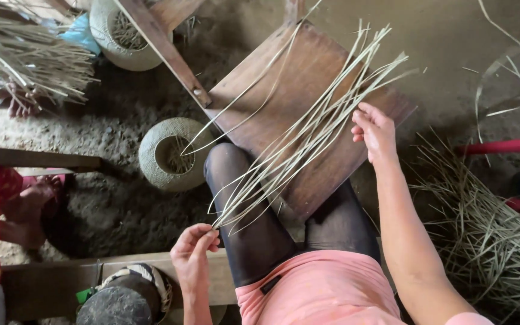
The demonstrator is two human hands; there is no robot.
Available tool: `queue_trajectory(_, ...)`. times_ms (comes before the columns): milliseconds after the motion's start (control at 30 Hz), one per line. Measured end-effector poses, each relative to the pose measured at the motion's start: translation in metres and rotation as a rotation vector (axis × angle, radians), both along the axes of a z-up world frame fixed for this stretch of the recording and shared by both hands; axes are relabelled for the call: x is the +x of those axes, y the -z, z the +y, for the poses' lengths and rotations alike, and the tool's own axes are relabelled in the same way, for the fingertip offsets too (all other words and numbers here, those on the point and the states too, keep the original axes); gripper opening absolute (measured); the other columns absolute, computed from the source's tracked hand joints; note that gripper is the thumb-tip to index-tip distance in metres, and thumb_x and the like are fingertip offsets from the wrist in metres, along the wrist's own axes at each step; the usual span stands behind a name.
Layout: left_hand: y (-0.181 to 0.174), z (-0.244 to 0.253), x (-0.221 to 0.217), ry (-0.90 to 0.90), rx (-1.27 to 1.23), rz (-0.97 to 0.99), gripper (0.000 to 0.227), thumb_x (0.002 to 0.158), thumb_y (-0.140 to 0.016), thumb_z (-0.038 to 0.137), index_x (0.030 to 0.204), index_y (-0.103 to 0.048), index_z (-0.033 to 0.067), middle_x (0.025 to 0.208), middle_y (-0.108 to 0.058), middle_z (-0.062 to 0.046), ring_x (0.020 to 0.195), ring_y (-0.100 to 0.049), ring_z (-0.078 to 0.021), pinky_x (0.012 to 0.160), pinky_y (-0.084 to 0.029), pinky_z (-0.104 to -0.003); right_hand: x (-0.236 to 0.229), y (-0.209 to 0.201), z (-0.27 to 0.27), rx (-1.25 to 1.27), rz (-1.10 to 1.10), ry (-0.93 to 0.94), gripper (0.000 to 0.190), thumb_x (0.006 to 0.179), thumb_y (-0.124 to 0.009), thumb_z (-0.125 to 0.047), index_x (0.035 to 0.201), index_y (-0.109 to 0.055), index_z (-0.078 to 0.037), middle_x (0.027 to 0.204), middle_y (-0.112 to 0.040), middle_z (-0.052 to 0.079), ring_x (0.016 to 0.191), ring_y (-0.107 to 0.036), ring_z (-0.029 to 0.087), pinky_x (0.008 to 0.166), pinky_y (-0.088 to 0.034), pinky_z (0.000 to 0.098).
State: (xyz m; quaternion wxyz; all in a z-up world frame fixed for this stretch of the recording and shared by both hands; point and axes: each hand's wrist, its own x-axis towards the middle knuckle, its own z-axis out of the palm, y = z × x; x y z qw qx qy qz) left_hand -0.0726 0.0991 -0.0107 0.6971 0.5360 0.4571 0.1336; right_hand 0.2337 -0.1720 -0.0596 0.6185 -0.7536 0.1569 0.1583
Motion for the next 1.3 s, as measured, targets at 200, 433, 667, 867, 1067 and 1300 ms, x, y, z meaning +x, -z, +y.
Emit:
queue_trajectory(200, -0.008, 0.025, 0.003, 0.211, 0.055, 0.249, 0.024, 0.075, -0.069, 0.008, 0.098, -0.061, 0.0021, 0.066, -0.068, -0.011, 0.052, -0.059, -0.0148, 0.049, -0.047, -0.025, -0.022, 0.005, 0.014, -0.001, -0.049, -0.098, 0.038, 0.093, -0.058, -0.015, 0.129, -0.053, -0.004, 0.071, -0.054, 0.0, 0.055, -0.05, 0.005, 0.049, -0.044, 0.0167)
queue_trajectory(433, -0.016, 0.124, 0.039, 0.163, 0.3, -0.195, 0.022, 0.088, -0.062, 0.021, 0.082, -0.065, 0.0003, 0.065, -0.063, -0.007, 0.045, -0.052, -0.0086, 0.035, -0.038, -0.018, -0.021, 0.04, 0.017, 0.159, -0.019, -0.053, 0.031, 0.09, -0.06, -0.01, 0.12, -0.057, -0.003, 0.072, -0.052, 0.001, 0.057, -0.048, 0.006, 0.045, -0.039, 0.0167)
queue_trajectory(667, 0.119, 0.281, 0.153, -0.24, 0.176, -0.356, 0.014, 0.089, -0.067, 0.006, 0.102, -0.067, -0.0007, 0.086, -0.067, -0.016, 0.073, -0.066, -0.0162, 0.071, -0.06, -0.028, -0.022, 0.04, 0.036, 0.152, -0.044, 0.003, 0.028, 0.091, -0.061, -0.009, 0.117, -0.059, 0.0, 0.082, -0.055, 0.008, 0.06, -0.054, 0.012, 0.048, -0.048, 0.0235)
queue_trajectory(867, 0.221, 0.353, 0.206, -0.202, 0.177, -0.089, 0.021, 0.089, -0.069, 0.016, 0.108, -0.067, 0.0077, 0.086, -0.068, -0.007, 0.07, -0.065, -0.0089, 0.068, -0.059, -0.022, -0.034, 0.04, 0.047, 0.147, 0.016, 0.032, 0.026, 0.09, -0.06, -0.007, 0.114, -0.06, 0.003, 0.074, -0.051, 0.01, 0.055, -0.05, 0.015, 0.046, -0.046, 0.0262)
queue_trajectory(1067, 0.187, 0.364, 0.26, -0.024, 0.173, -0.262, 0.044, 0.085, -0.066, 0.028, 0.125, -0.06, 0.0107, 0.086, -0.055, 0.01, 0.078, -0.049, 0.0015, 0.077, -0.045, -0.019, -0.026, 0.046, 0.044, 0.134, 0.203, 0.001, 0.026, 0.092, -0.054, -0.004, 0.115, -0.063, 0.007, 0.075, -0.051, 0.012, 0.06, -0.045, 0.019, 0.051, -0.038, 0.0295)
queue_trajectory(1300, 0.162, 0.378, 0.311, -0.071, 0.053, -0.067, 0.049, 0.09, -0.052, 0.032, 0.136, -0.046, 0.0172, 0.13, -0.049, -0.01, 0.122, -0.052, -0.0175, 0.099, -0.044, -0.036, -0.021, 0.03, 0.035, 0.116, 0.238, 0.107, 0.028, 0.093, -0.054, -0.003, 0.117, -0.062, 0.009, 0.072, -0.05, 0.014, 0.059, -0.044, 0.02, 0.051, -0.037, 0.0304)
